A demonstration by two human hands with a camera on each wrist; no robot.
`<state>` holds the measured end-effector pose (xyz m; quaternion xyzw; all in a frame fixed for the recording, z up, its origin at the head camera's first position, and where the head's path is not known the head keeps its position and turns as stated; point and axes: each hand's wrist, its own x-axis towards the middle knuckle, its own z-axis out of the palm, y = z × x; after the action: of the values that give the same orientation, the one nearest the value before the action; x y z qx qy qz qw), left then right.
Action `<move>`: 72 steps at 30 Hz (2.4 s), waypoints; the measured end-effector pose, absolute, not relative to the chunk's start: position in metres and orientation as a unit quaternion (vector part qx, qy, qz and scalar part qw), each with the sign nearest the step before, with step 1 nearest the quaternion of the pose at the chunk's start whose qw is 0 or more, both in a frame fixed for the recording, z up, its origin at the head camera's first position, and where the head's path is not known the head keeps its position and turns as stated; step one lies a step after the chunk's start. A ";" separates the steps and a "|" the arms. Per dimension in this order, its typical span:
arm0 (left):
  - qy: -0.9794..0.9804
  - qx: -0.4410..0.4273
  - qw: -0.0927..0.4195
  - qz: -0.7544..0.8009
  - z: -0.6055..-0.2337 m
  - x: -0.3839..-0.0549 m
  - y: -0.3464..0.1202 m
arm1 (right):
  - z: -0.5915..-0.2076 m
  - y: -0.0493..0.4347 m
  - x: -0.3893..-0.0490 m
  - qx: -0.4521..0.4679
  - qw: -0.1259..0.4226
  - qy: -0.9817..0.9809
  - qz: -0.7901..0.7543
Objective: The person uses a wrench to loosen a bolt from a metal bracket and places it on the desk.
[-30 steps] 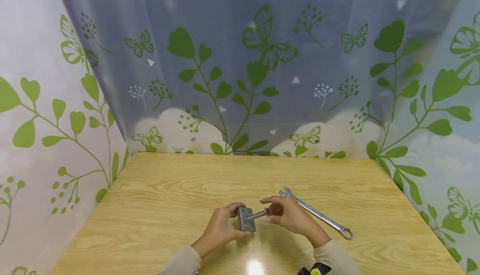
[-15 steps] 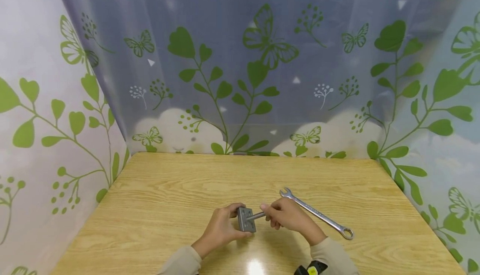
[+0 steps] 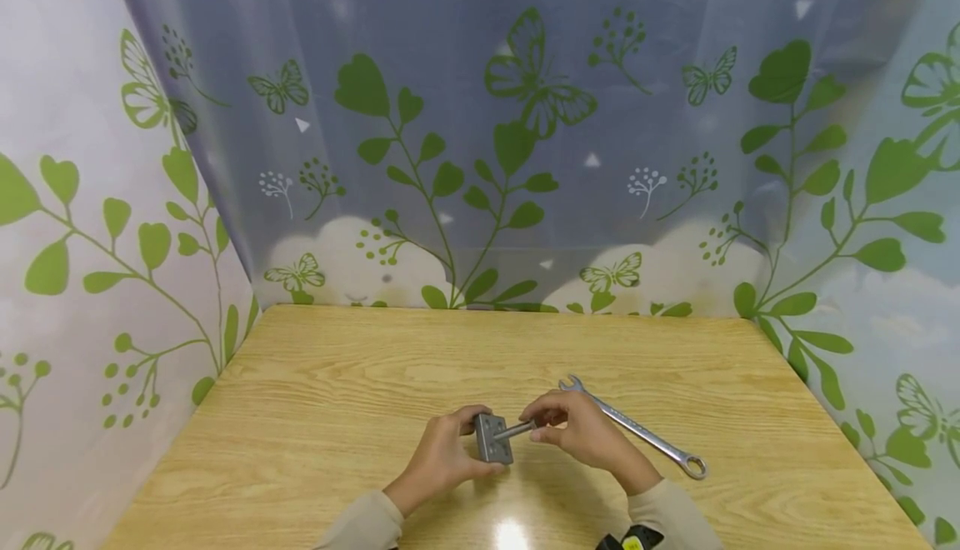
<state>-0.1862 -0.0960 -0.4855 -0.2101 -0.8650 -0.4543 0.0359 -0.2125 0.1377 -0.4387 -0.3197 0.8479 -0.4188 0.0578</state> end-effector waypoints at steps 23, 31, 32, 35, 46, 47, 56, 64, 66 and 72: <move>-0.865 -0.211 0.024 -0.454 -0.487 -0.184 -0.098 | -0.441 0.132 -0.210 -0.243 0.140 0.856 -0.435; -0.866 -0.213 0.027 -0.451 -0.486 -0.185 -0.099 | -0.442 0.136 -0.212 -0.294 0.085 0.858 -0.411; -0.866 -0.213 0.027 -0.451 -0.486 -0.186 -0.099 | -0.443 0.137 -0.213 -0.300 0.078 0.858 -0.410; -0.866 -0.211 0.025 -0.453 -0.486 -0.186 -0.098 | -0.444 0.138 -0.213 -0.312 0.064 0.853 -0.413; -0.863 -0.209 0.018 -0.459 -0.487 -0.186 -0.099 | -0.443 0.137 -0.210 -0.315 0.074 0.848 -0.421; -0.864 -0.209 0.017 -0.458 -0.487 -0.185 -0.099 | -0.443 0.137 -0.210 -0.315 0.081 0.848 -0.418; -0.866 -0.210 0.012 -0.454 -0.490 -0.184 -0.099 | -0.446 0.135 -0.211 -0.307 0.114 0.849 -0.414; -0.865 -0.207 0.017 -0.456 -0.490 -0.183 -0.100 | -0.443 0.130 -0.209 -0.261 0.115 0.863 -0.418; -0.864 -0.210 0.017 -0.457 -0.489 -0.183 -0.100 | -0.442 0.129 -0.209 -0.261 0.110 0.866 -0.412; -0.864 -0.217 0.022 -0.454 -0.489 -0.185 -0.101 | -0.441 0.132 -0.210 -0.295 0.068 0.864 -0.403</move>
<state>-0.1851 -0.1010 -0.4894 -0.2170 -0.8639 -0.4541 0.0219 -0.2100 0.1325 -0.4409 -0.2947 0.8639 -0.4027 0.0677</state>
